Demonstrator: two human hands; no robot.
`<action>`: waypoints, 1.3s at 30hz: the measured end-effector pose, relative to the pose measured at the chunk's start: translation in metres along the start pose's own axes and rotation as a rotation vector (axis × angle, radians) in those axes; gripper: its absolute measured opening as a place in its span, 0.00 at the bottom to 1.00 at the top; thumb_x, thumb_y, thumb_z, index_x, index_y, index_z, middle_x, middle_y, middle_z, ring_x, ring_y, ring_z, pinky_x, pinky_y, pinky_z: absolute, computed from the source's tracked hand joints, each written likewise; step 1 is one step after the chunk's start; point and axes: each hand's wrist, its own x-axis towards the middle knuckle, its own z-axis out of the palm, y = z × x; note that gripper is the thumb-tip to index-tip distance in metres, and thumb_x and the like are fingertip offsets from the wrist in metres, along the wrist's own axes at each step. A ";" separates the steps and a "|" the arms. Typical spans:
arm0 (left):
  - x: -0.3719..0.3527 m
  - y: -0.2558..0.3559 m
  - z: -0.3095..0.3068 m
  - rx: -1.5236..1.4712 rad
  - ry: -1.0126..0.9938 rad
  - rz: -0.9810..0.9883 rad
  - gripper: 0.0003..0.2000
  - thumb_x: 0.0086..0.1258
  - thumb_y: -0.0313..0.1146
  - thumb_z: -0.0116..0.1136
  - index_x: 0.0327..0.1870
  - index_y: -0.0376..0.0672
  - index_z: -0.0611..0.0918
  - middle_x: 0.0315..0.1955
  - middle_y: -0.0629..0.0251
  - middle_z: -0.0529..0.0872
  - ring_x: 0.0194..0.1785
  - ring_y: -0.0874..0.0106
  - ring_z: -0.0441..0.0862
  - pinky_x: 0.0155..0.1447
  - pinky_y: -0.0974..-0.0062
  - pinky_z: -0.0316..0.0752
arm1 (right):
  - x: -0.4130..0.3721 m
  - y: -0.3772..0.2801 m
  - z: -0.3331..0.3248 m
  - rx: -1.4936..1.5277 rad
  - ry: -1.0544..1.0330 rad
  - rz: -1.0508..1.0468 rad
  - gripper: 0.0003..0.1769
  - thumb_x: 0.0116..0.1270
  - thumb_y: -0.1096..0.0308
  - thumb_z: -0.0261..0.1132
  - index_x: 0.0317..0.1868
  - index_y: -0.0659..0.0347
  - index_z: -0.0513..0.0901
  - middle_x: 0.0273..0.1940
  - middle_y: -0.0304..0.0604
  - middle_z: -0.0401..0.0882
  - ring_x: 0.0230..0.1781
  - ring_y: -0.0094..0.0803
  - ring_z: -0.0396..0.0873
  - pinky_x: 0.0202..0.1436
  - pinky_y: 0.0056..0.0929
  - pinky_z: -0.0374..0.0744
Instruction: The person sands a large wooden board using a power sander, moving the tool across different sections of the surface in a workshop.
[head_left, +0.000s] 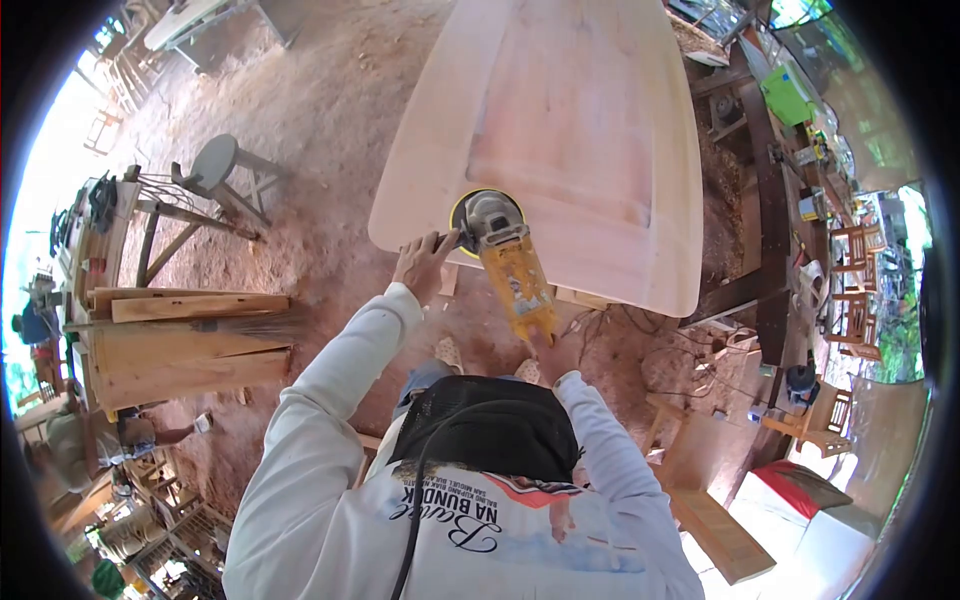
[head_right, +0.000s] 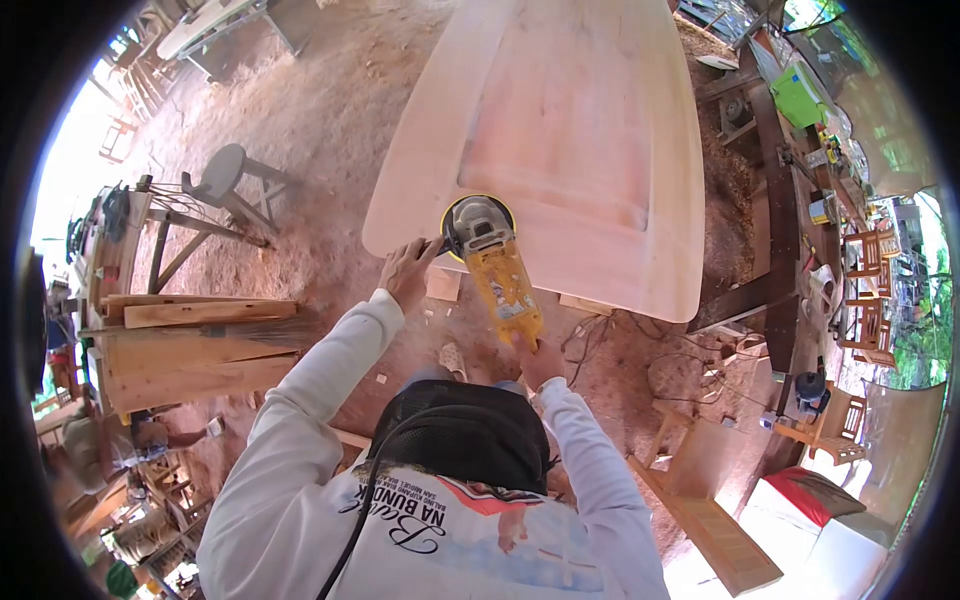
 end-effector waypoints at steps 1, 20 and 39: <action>-0.004 -0.005 -0.001 0.019 0.048 0.023 0.37 0.61 0.21 0.54 0.77 0.52 0.71 0.54 0.55 0.81 0.57 0.51 0.80 0.64 0.53 0.73 | 0.000 -0.009 0.000 -0.020 -0.020 0.016 0.49 0.67 0.23 0.56 0.56 0.66 0.87 0.43 0.64 0.89 0.51 0.58 0.87 0.55 0.49 0.81; -0.031 -0.059 0.011 0.176 -0.010 -0.097 0.39 0.62 0.23 0.57 0.80 0.57 0.68 0.64 0.50 0.78 0.60 0.48 0.81 0.66 0.50 0.74 | 0.040 -0.055 0.009 -0.172 -0.245 -0.089 0.54 0.64 0.18 0.55 0.58 0.69 0.85 0.48 0.66 0.87 0.54 0.59 0.85 0.58 0.48 0.81; 0.050 0.172 0.073 0.227 -0.159 -0.022 0.38 0.69 0.30 0.52 0.83 0.50 0.58 0.79 0.33 0.53 0.80 0.30 0.52 0.78 0.26 0.46 | -0.028 0.047 -0.149 -0.002 0.132 0.009 0.44 0.68 0.25 0.59 0.52 0.64 0.89 0.40 0.59 0.89 0.45 0.54 0.88 0.50 0.45 0.82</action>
